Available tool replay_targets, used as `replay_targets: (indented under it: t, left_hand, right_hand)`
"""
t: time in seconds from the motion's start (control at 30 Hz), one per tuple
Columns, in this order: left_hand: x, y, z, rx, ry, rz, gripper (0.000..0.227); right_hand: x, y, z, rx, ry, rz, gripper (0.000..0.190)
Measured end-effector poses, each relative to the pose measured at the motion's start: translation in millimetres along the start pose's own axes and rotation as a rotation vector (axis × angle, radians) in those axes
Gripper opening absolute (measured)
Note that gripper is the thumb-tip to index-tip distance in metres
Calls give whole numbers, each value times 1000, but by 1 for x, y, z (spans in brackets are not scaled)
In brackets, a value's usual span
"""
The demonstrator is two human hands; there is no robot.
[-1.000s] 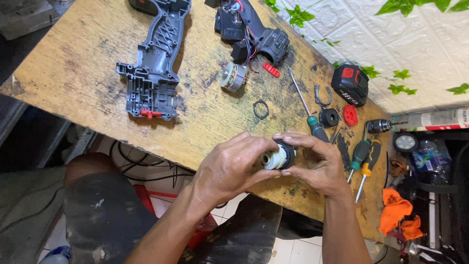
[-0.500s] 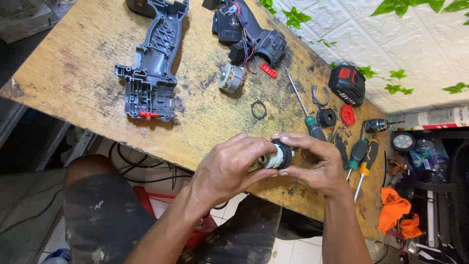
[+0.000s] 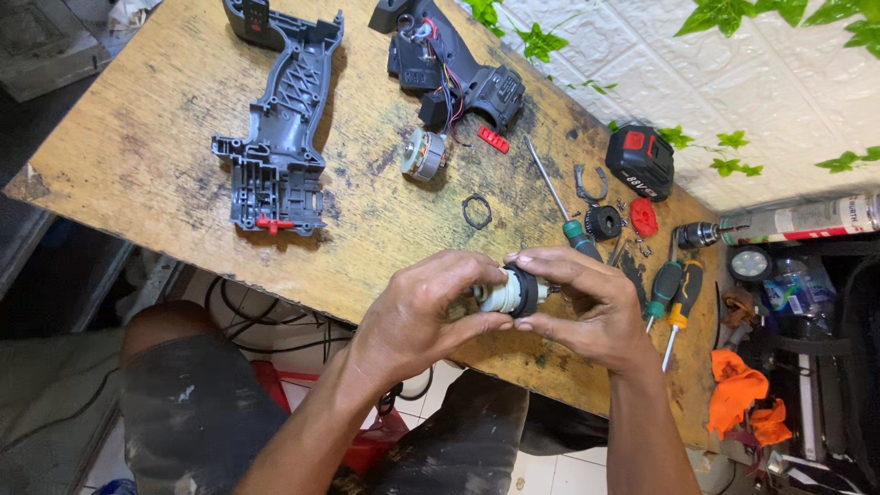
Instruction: The person assembles a small motor by hand, inserting a black ring and a white cylindrical component into the motor housing. The person rotates and aligns the parts to fit them together on a wooden workbench.
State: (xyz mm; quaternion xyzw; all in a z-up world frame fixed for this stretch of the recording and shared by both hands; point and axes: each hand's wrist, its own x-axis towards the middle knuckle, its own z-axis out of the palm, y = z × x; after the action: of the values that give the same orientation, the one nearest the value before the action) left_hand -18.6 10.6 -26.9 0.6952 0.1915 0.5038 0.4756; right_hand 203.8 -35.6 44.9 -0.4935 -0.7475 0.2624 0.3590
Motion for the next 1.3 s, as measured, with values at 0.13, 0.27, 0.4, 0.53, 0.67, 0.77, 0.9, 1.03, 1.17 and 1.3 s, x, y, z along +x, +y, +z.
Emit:
replay_targets:
  t: [0.13, 0.27, 0.4, 0.53, 0.67, 0.77, 0.9, 1.03, 1.17, 1.3]
  left_hand:
    - [-1, -3, 0, -5, -22, 13, 31]
    - [0, -2, -1, 1, -32, 13, 30]
    - [3, -3, -1, 2, -31, -27, 34]
    - [9, 3, -7, 17, -65, -56, 34]
    - [8, -2, -4, 141, -114, -98, 40]
    - [8, -3, 0, 261, -129, -90, 40]
    - [13, 6, 1, 498, -102, -28, 54]
    - [11, 3, 6, 551, -114, -64, 57]
    - [9, 4, 9, 627, -86, -96, 51]
    - [7, 8, 9, 642, -63, -111, 47]
  right_hand:
    - [-2, 2, 3, 16, 5, 22, 53]
    - [-4, 5, 3, 67, 8, 36, 53]
    - [-1, -2, 2, 80, 24, 72, 53]
    - [7, -14, 2, -39, 2, 73, 51]
    - [13, -27, 3, -90, -15, 104, 49]
    - [18, -35, 5, -160, -49, 105, 48]
    - [24, -41, 2, -248, -128, 164, 49]
    - [27, -46, 3, -339, -168, 173, 46]
    - [34, -55, 7, -399, -192, 231, 48]
    - [40, -52, 10, -451, -206, 250, 46]
